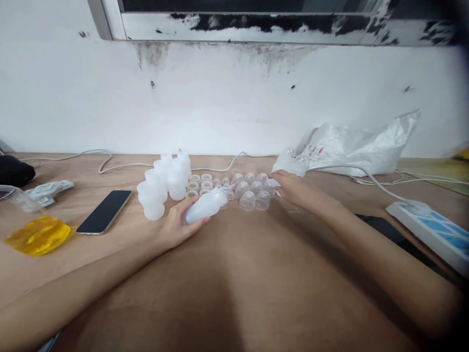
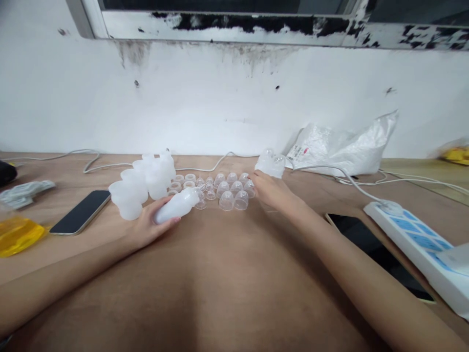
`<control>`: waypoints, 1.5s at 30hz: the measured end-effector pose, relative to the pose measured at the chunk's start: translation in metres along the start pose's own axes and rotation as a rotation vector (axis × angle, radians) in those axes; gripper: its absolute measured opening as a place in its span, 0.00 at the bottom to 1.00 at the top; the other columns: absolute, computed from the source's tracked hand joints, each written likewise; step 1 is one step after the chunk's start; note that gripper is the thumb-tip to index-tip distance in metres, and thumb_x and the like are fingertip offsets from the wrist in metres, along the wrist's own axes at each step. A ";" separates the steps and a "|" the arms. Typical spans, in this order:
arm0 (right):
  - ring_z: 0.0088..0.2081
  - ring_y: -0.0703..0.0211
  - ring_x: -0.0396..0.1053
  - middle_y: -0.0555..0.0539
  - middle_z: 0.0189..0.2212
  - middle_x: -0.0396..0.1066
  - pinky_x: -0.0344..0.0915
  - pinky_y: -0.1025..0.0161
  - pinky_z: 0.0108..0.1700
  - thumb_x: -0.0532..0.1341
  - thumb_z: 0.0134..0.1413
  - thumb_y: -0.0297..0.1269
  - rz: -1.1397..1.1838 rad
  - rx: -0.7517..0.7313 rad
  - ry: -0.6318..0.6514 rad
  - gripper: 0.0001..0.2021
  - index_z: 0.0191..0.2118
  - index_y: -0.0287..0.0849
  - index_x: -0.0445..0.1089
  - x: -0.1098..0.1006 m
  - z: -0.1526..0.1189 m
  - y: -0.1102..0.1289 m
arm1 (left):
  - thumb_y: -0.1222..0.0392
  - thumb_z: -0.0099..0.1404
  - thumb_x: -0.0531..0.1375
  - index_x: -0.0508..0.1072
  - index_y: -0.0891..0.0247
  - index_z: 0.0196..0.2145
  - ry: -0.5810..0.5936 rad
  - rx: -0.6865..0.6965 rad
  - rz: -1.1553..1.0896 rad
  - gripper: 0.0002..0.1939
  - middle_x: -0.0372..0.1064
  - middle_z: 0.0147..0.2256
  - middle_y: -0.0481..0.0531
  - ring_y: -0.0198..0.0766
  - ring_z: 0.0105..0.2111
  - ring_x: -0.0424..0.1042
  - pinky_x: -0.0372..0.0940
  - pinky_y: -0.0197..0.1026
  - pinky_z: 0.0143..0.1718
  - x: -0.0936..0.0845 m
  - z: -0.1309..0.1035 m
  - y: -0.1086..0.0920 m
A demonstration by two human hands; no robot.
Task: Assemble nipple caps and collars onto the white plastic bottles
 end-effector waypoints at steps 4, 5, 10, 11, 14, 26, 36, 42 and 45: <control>0.45 0.48 0.66 0.39 0.47 0.65 0.63 0.57 0.40 0.51 0.51 0.27 -0.050 0.050 0.095 0.17 0.47 0.40 0.63 0.011 0.000 -0.001 | 0.52 0.56 0.58 0.63 0.66 0.48 0.008 0.014 -0.002 0.24 0.66 0.47 0.55 0.44 0.45 0.66 0.61 0.43 0.46 0.000 0.000 -0.002; 0.45 0.47 0.65 0.39 0.47 0.65 0.63 0.57 0.40 0.51 0.51 0.27 -0.054 0.050 0.114 0.17 0.48 0.40 0.62 0.013 -0.001 0.000 | 0.52 0.56 0.58 0.63 0.65 0.48 0.007 0.014 -0.002 0.24 0.66 0.47 0.55 0.44 0.45 0.66 0.61 0.43 0.46 0.000 0.000 -0.002; 0.43 0.47 0.67 0.39 0.45 0.65 0.64 0.57 0.38 0.52 0.52 0.31 -0.075 0.052 0.130 0.17 0.49 0.41 0.62 0.013 -0.002 0.000 | 0.53 0.56 0.58 0.63 0.65 0.48 0.012 0.037 -0.001 0.23 0.66 0.46 0.54 0.44 0.45 0.66 0.61 0.42 0.46 0.000 0.000 -0.004; 0.42 0.47 0.67 0.39 0.45 0.65 0.64 0.58 0.37 0.53 0.51 0.32 -0.078 0.049 0.137 0.17 0.49 0.41 0.62 0.014 -0.002 -0.001 | 0.53 0.56 0.58 0.63 0.65 0.48 0.013 0.042 0.000 0.23 0.66 0.46 0.54 0.44 0.45 0.66 0.61 0.42 0.46 0.000 0.000 -0.005; 0.41 0.48 0.67 0.40 0.44 0.65 0.64 0.58 0.38 0.55 0.49 0.32 -0.058 0.008 0.164 0.16 0.46 0.41 0.63 0.019 -0.002 -0.002 | 0.54 0.56 0.58 0.63 0.66 0.48 0.015 0.048 -0.002 0.23 0.66 0.46 0.54 0.43 0.44 0.67 0.61 0.41 0.45 0.000 0.000 -0.005; 0.33 0.54 0.69 0.43 0.43 0.66 0.66 0.54 0.36 0.56 0.48 0.35 0.319 0.065 -0.408 0.16 0.45 0.43 0.63 -0.070 -0.017 0.027 | 0.52 0.53 0.59 0.63 0.65 0.46 -0.003 -0.053 -0.062 0.24 0.66 0.45 0.55 0.45 0.44 0.66 0.61 0.44 0.45 0.000 0.000 0.005; 0.28 0.60 0.68 0.50 0.26 0.69 0.65 0.62 0.28 0.57 0.49 0.39 1.190 -0.090 -0.017 0.20 0.49 0.43 0.60 -0.046 -0.018 0.075 | 0.49 0.52 0.60 0.65 0.61 0.42 -0.053 -0.137 -0.081 0.21 0.67 0.41 0.51 0.43 0.42 0.66 0.61 0.44 0.45 -0.004 0.002 0.018; 0.31 0.59 0.68 0.49 0.28 0.69 0.64 0.63 0.29 0.61 0.44 0.39 1.377 -0.095 0.067 0.22 0.47 0.44 0.60 -0.018 -0.017 0.087 | 0.49 0.52 0.60 0.68 0.62 0.41 -0.060 -0.080 -0.125 0.21 0.67 0.42 0.52 0.43 0.45 0.65 0.59 0.45 0.47 -0.006 0.005 0.013; 0.32 0.59 0.69 0.50 0.28 0.68 0.65 0.63 0.30 0.62 0.42 0.38 1.394 -0.054 0.080 0.22 0.45 0.45 0.60 -0.008 -0.018 0.092 | 0.50 0.52 0.60 0.67 0.63 0.41 -0.058 -0.073 -0.139 0.20 0.66 0.43 0.53 0.43 0.45 0.64 0.59 0.45 0.48 -0.006 0.005 0.013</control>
Point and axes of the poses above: each hand's wrist, its own z-axis towards the middle knuckle, its own x-axis out of the palm, y = z × x, the point moved 7 cm from there along z, towards the middle knuckle
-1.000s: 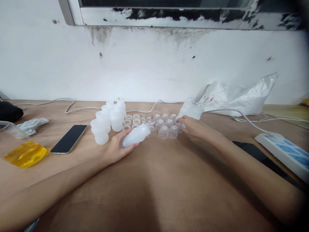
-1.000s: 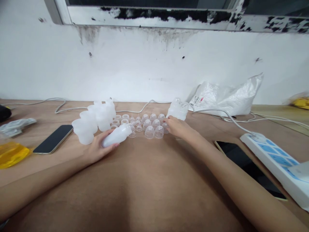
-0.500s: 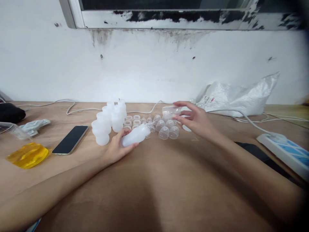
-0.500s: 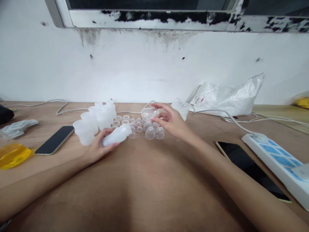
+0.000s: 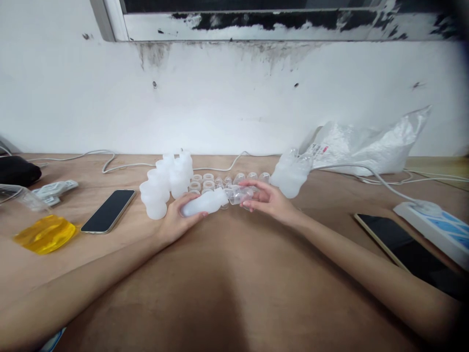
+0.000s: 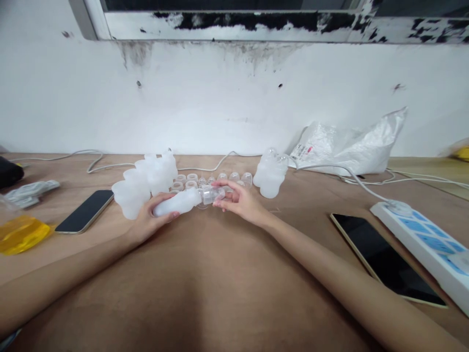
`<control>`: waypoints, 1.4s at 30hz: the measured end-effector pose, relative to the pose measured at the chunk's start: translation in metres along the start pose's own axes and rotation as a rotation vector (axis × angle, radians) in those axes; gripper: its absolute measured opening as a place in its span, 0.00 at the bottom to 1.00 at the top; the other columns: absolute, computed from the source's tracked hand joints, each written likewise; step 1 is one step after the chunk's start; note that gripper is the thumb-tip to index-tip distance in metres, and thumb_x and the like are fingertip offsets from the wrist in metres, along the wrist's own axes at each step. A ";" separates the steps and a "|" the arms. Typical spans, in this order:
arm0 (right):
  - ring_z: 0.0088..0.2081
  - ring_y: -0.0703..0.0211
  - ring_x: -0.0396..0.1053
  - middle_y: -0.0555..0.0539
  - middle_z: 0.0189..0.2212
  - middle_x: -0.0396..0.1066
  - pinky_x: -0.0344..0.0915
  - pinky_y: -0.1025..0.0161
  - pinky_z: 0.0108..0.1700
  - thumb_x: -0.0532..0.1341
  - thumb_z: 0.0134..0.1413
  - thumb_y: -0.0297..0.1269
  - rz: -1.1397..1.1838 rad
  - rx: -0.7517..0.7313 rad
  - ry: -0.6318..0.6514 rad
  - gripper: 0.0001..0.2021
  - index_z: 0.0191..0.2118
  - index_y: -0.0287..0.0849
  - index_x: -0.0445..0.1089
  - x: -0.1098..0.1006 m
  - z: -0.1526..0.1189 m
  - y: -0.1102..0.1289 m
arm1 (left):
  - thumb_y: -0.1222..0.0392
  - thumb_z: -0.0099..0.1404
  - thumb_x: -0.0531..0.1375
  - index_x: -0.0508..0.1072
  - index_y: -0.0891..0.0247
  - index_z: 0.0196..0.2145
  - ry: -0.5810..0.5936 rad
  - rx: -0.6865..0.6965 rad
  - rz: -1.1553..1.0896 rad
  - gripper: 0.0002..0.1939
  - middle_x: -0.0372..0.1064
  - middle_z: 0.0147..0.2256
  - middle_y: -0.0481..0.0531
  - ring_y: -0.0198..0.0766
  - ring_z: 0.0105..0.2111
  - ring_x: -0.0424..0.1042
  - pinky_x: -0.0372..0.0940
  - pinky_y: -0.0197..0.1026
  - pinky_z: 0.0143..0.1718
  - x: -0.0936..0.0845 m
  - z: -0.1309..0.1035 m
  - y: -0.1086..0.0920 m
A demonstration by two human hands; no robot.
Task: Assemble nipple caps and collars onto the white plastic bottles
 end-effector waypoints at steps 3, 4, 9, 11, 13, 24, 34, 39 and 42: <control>0.33 0.59 0.69 0.50 0.29 0.68 0.65 0.63 0.29 0.61 0.43 0.38 0.025 -0.015 0.009 0.20 0.45 0.44 0.59 0.005 0.000 -0.004 | 0.51 0.52 0.60 0.67 0.63 0.41 0.008 -0.007 0.003 0.20 0.66 0.43 0.53 0.44 0.45 0.64 0.58 0.46 0.48 0.001 0.000 0.001; 0.33 0.59 0.69 0.49 0.29 0.68 0.65 0.64 0.28 0.61 0.44 0.38 0.035 -0.022 0.014 0.20 0.45 0.44 0.59 0.006 0.000 -0.005 | 0.51 0.53 0.60 0.67 0.62 0.41 0.018 -0.006 0.008 0.19 0.65 0.43 0.53 0.44 0.46 0.64 0.58 0.46 0.48 0.001 0.000 0.001; 0.33 0.60 0.69 0.50 0.29 0.69 0.64 0.65 0.28 0.61 0.44 0.37 0.066 -0.021 0.020 0.19 0.44 0.44 0.59 0.009 0.000 -0.014 | 0.54 0.52 0.61 0.63 0.62 0.41 0.038 0.020 0.024 0.19 0.65 0.42 0.52 0.42 0.44 0.64 0.60 0.43 0.46 0.002 -0.002 -0.004; 0.32 0.60 0.70 0.50 0.29 0.69 0.64 0.65 0.28 0.62 0.44 0.36 0.088 -0.015 0.022 0.18 0.43 0.44 0.60 0.010 0.000 -0.017 | 0.54 0.52 0.60 0.62 0.62 0.40 0.058 0.033 0.024 0.19 0.65 0.41 0.52 0.42 0.43 0.65 0.60 0.42 0.45 0.003 -0.003 -0.006; 0.32 0.60 0.70 0.51 0.28 0.70 0.64 0.66 0.27 0.62 0.43 0.36 0.105 -0.007 0.018 0.18 0.43 0.44 0.60 0.010 0.000 -0.018 | 0.53 0.53 0.60 0.62 0.62 0.40 0.076 0.039 0.029 0.19 0.65 0.41 0.52 0.42 0.43 0.65 0.61 0.42 0.44 0.004 -0.003 -0.006; 0.29 0.58 0.72 0.51 0.24 0.72 0.64 0.64 0.27 0.64 0.40 0.38 0.066 0.002 -0.040 0.18 0.40 0.44 0.62 0.007 -0.001 -0.020 | 0.52 0.54 0.59 0.62 0.62 0.40 0.108 0.028 0.037 0.18 0.65 0.41 0.53 0.43 0.42 0.65 0.61 0.44 0.44 0.004 -0.005 -0.008; 0.28 0.58 0.72 0.51 0.24 0.72 0.68 0.59 0.34 0.64 0.40 0.39 0.044 -0.024 -0.031 0.18 0.40 0.44 0.64 0.007 -0.004 -0.017 | 0.51 0.55 0.58 0.62 0.61 0.40 0.143 0.055 0.046 0.18 0.65 0.40 0.52 0.42 0.41 0.65 0.61 0.43 0.42 0.006 -0.006 -0.008; 0.28 0.61 0.71 0.50 0.28 0.71 0.68 0.60 0.35 0.65 0.38 0.38 0.020 -0.065 -0.009 0.18 0.40 0.44 0.66 0.010 -0.005 -0.011 | 0.52 0.55 0.58 0.62 0.62 0.40 0.160 0.070 0.047 0.17 0.65 0.40 0.52 0.42 0.41 0.65 0.61 0.41 0.42 0.007 -0.007 -0.008; 0.26 0.62 0.70 0.49 0.32 0.70 0.68 0.60 0.34 0.65 0.38 0.38 0.021 -0.085 -0.014 0.18 0.39 0.44 0.67 0.012 -0.006 -0.005 | 0.52 0.55 0.58 0.62 0.62 0.41 0.186 0.037 0.019 0.18 0.65 0.41 0.52 0.42 0.41 0.65 0.61 0.41 0.41 0.008 -0.007 -0.006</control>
Point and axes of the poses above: each hand's wrist, its own z-axis towards the middle knuckle, its own x-axis out of the palm, y = z × x, the point moved 7 cm from there along z, towards the middle knuckle
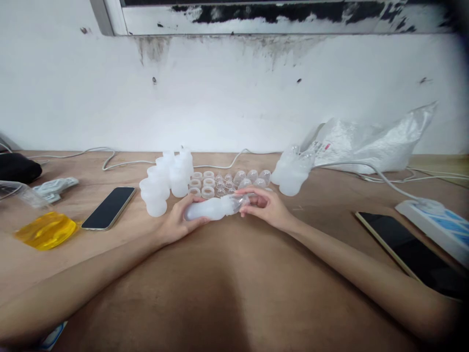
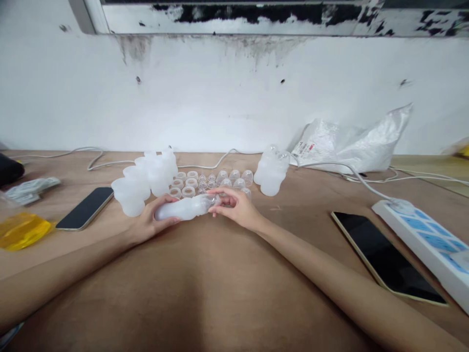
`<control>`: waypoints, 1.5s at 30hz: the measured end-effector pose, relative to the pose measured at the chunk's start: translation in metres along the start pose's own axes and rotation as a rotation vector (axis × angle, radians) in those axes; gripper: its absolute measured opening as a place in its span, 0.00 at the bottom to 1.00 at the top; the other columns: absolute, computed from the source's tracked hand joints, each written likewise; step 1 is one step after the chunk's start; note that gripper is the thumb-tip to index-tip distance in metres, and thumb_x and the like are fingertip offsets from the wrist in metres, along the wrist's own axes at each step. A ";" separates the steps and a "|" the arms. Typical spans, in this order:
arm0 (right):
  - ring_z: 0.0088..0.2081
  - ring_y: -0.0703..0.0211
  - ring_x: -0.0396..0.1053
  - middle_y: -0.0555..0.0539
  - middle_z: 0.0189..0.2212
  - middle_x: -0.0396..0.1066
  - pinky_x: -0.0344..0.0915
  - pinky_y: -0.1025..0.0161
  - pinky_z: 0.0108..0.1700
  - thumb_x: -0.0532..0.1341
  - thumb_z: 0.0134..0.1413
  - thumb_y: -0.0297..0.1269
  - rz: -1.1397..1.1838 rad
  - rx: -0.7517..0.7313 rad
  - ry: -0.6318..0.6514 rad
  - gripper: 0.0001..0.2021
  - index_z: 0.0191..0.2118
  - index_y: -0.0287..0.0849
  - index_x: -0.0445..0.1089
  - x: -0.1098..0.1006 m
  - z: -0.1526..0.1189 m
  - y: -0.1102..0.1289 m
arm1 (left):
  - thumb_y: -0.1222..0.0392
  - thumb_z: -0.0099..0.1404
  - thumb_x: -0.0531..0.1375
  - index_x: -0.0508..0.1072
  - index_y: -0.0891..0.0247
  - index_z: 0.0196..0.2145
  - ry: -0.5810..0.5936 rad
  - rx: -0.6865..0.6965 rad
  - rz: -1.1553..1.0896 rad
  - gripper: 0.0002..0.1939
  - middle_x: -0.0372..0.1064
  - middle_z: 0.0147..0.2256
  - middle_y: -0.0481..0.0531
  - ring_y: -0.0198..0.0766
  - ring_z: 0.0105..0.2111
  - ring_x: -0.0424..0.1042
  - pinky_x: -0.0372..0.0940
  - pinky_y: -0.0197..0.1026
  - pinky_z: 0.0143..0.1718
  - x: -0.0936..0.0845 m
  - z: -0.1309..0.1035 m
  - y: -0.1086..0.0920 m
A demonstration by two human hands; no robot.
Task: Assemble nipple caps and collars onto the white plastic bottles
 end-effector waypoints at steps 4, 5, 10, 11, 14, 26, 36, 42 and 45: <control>0.26 0.60 0.70 0.52 0.23 0.70 0.68 0.58 0.35 0.65 0.40 0.38 0.000 0.002 -0.007 0.18 0.41 0.44 0.66 0.004 -0.001 0.002 | 0.52 0.54 0.59 0.62 0.62 0.40 -0.007 -0.029 -0.035 0.18 0.65 0.40 0.52 0.42 0.41 0.65 0.61 0.41 0.41 0.000 0.000 0.002; 0.26 0.60 0.70 0.52 0.23 0.69 0.68 0.57 0.36 0.64 0.40 0.38 -0.006 -0.006 -0.013 0.18 0.41 0.44 0.65 0.005 -0.002 0.002 | 0.52 0.54 0.59 0.62 0.62 0.40 -0.011 -0.028 -0.040 0.18 0.65 0.40 0.51 0.41 0.41 0.65 0.62 0.41 0.41 0.000 0.000 0.002; 0.27 0.60 0.71 0.50 0.28 0.70 0.69 0.57 0.37 0.64 0.41 0.39 -0.019 -0.047 -0.047 0.17 0.41 0.47 0.66 0.009 -0.006 -0.004 | 0.54 0.54 0.60 0.62 0.62 0.40 0.010 0.014 -0.042 0.17 0.64 0.38 0.51 0.38 0.38 0.65 0.62 0.39 0.39 0.002 0.000 -0.001; 0.27 0.60 0.70 0.50 0.30 0.70 0.69 0.57 0.36 0.64 0.41 0.39 -0.025 -0.050 -0.047 0.17 0.41 0.47 0.66 0.010 -0.007 -0.005 | 0.54 0.54 0.60 0.62 0.62 0.40 0.014 0.023 -0.033 0.17 0.64 0.38 0.50 0.38 0.38 0.65 0.62 0.39 0.38 0.002 0.000 -0.002; 0.28 0.60 0.71 0.49 0.32 0.69 0.69 0.57 0.37 0.64 0.41 0.38 -0.048 -0.054 -0.036 0.18 0.42 0.47 0.66 0.011 -0.009 -0.007 | 0.54 0.54 0.60 0.62 0.62 0.39 0.020 0.036 0.000 0.17 0.65 0.38 0.50 0.37 0.37 0.65 0.62 0.38 0.37 0.002 0.000 -0.005; 0.36 0.59 0.68 0.45 0.41 0.66 0.70 0.60 0.36 0.64 0.41 0.38 -0.221 -0.140 0.014 0.17 0.42 0.45 0.68 0.007 -0.002 0.031 | 0.53 0.53 0.61 0.60 0.62 0.42 -0.010 0.047 -0.046 0.21 0.63 0.42 0.53 0.42 0.45 0.63 0.60 0.44 0.46 0.002 0.001 -0.005; 0.27 0.63 0.67 0.46 0.34 0.70 0.63 0.63 0.28 0.62 0.43 0.44 -0.685 -0.159 -0.621 0.19 0.43 0.43 0.67 -0.106 -0.025 0.135 | 0.58 0.56 0.60 0.56 0.58 0.50 -0.049 0.217 -0.091 0.25 0.55 0.52 0.56 0.43 0.52 0.56 0.59 0.46 0.50 0.005 0.002 -0.009; 0.30 0.56 0.63 0.46 0.21 0.70 0.56 0.60 0.32 0.62 0.41 0.46 -1.311 0.442 -0.496 0.15 0.33 0.40 0.69 -0.151 -0.029 0.112 | 0.59 0.56 0.60 0.60 0.59 0.47 -0.013 0.273 -0.028 0.20 0.55 0.52 0.57 0.43 0.53 0.55 0.59 0.45 0.48 0.009 0.002 -0.014; 0.28 0.57 0.62 0.47 0.19 0.70 0.54 0.62 0.31 0.60 0.41 0.46 -1.347 0.645 -0.308 0.13 0.26 0.40 0.68 -0.155 -0.022 0.082 | 0.60 0.56 0.60 0.62 0.60 0.46 0.008 0.274 0.006 0.19 0.56 0.51 0.57 0.42 0.52 0.56 0.59 0.45 0.48 0.010 0.002 -0.017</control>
Point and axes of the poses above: each hand's wrist, its own z-axis towards the middle knuckle, its own x-axis out of the palm, y = z × x, the point moved 7 cm from there along z, towards the middle knuckle
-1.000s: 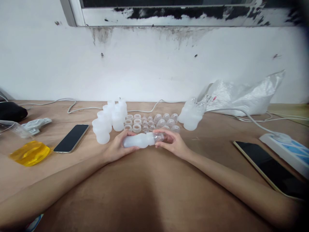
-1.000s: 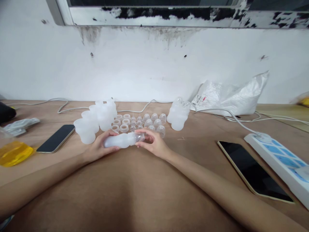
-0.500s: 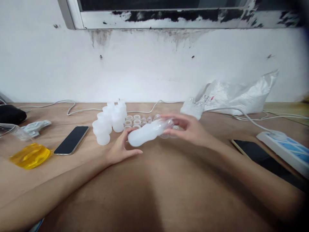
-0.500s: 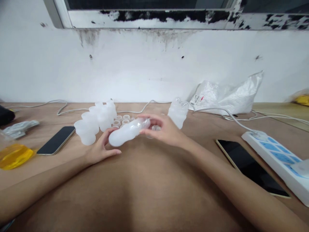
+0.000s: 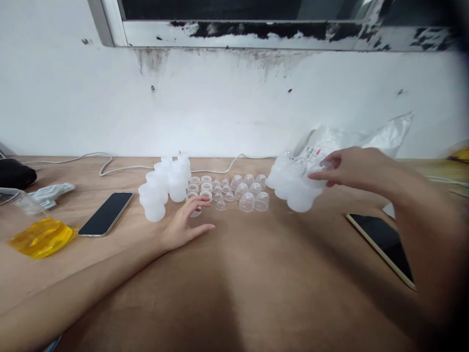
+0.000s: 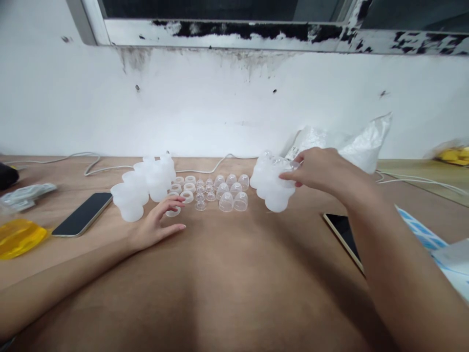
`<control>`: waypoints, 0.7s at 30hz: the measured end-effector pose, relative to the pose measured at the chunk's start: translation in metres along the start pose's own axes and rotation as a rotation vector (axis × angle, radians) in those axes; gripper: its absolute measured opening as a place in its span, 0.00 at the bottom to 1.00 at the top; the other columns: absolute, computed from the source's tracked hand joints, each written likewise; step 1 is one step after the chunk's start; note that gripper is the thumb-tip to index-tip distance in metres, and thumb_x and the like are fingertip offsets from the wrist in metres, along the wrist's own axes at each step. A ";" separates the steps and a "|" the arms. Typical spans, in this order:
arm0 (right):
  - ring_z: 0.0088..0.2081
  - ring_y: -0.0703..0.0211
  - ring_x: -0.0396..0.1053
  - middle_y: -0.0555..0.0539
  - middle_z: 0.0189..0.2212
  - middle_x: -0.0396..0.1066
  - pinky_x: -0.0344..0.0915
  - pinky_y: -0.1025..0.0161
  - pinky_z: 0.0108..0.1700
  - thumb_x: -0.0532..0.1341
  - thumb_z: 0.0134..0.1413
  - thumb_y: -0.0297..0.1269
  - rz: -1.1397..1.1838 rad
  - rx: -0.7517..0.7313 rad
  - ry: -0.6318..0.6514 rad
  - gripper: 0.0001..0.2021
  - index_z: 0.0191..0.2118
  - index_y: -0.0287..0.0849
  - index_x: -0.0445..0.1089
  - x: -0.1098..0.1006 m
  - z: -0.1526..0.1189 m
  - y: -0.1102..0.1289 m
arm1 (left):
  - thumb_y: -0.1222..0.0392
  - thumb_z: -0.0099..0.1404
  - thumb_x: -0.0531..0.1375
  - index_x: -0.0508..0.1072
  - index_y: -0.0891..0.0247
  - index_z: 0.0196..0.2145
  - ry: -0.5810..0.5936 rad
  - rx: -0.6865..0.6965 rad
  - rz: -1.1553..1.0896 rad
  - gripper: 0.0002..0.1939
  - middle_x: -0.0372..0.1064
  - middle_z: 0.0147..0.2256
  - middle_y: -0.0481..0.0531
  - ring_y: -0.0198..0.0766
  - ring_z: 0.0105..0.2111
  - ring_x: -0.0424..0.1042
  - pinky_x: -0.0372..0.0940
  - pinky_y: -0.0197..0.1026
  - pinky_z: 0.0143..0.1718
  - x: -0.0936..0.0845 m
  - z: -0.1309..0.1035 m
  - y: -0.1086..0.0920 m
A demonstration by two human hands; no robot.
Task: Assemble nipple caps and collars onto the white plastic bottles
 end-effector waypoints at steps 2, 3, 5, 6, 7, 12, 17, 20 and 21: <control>0.26 0.59 0.62 0.46 0.21 0.70 0.54 0.63 0.31 0.59 0.43 0.45 -0.035 0.007 0.116 0.13 0.22 0.39 0.67 0.015 0.006 0.004 | 0.60 0.56 0.60 0.62 0.60 0.45 0.004 0.001 0.007 0.18 0.56 0.51 0.57 0.42 0.52 0.57 0.59 0.45 0.48 0.000 0.000 -0.002; 0.26 0.60 0.62 0.46 0.21 0.70 0.54 0.63 0.31 0.58 0.43 0.44 -0.047 0.012 0.157 0.13 0.20 0.39 0.67 0.020 0.008 0.006 | 0.60 0.56 0.60 0.62 0.60 0.44 0.004 0.000 0.008 0.17 0.57 0.51 0.57 0.42 0.52 0.57 0.59 0.45 0.48 -0.001 0.000 -0.002; 0.26 0.60 0.62 0.45 0.22 0.71 0.55 0.64 0.31 0.57 0.45 0.43 -0.062 0.029 0.196 0.13 0.19 0.38 0.66 0.025 0.010 0.008 | 0.60 0.56 0.60 0.63 0.60 0.43 0.002 -0.008 0.008 0.16 0.57 0.50 0.57 0.42 0.52 0.57 0.59 0.45 0.48 -0.001 0.000 -0.002; 0.26 0.60 0.63 0.45 0.22 0.71 0.55 0.64 0.31 0.56 0.45 0.42 -0.063 0.036 0.203 0.13 0.20 0.38 0.66 0.026 0.011 0.008 | 0.60 0.56 0.60 0.63 0.60 0.43 0.002 -0.013 0.007 0.16 0.57 0.50 0.57 0.42 0.52 0.57 0.59 0.45 0.48 -0.001 0.000 -0.002; 0.27 0.60 0.63 0.45 0.22 0.71 0.55 0.64 0.32 0.56 0.45 0.42 -0.063 0.042 0.203 0.12 0.21 0.38 0.66 0.027 0.011 0.008 | 0.61 0.56 0.60 0.63 0.61 0.43 0.000 -0.017 0.006 0.16 0.57 0.50 0.57 0.41 0.52 0.57 0.59 0.45 0.48 -0.002 0.000 -0.002; 0.28 0.57 0.64 0.45 0.22 0.70 0.56 0.63 0.32 0.56 0.44 0.43 -0.065 0.026 0.174 0.12 0.22 0.39 0.66 0.029 0.017 0.003 | 0.60 0.57 0.59 0.64 0.60 0.42 -0.003 -0.020 0.008 0.14 0.58 0.50 0.56 0.41 0.51 0.58 0.59 0.45 0.48 -0.001 0.000 0.000; 0.29 0.56 0.65 0.43 0.23 0.69 0.57 0.63 0.31 0.56 0.45 0.43 -0.065 -0.013 0.159 0.11 0.24 0.38 0.64 0.028 0.016 0.001 | 0.60 0.57 0.58 0.63 0.60 0.43 -0.003 -0.018 0.031 0.15 0.58 0.50 0.56 0.42 0.51 0.58 0.61 0.45 0.46 0.000 -0.001 0.003; 0.29 0.55 0.66 0.43 0.24 0.69 0.57 0.63 0.30 0.55 0.45 0.44 -0.061 -0.052 0.154 0.12 0.28 0.38 0.62 0.027 0.012 0.003 | 0.59 0.58 0.58 0.63 0.60 0.43 -0.003 -0.012 0.052 0.14 0.59 0.49 0.56 0.42 0.51 0.58 0.61 0.45 0.46 0.000 -0.001 0.005; 0.29 0.55 0.66 0.43 0.24 0.68 0.57 0.63 0.29 0.55 0.45 0.45 -0.064 -0.064 0.148 0.13 0.29 0.38 0.62 0.027 0.011 0.003 | 0.59 0.58 0.58 0.63 0.60 0.43 -0.004 -0.008 0.060 0.14 0.59 0.49 0.56 0.42 0.51 0.59 0.61 0.45 0.46 0.000 -0.001 0.005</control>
Point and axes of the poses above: each hand's wrist, its own z-axis towards the middle knuckle, its own x-axis out of the palm, y = z × x, the point moved 7 cm from there along z, towards the middle knuckle
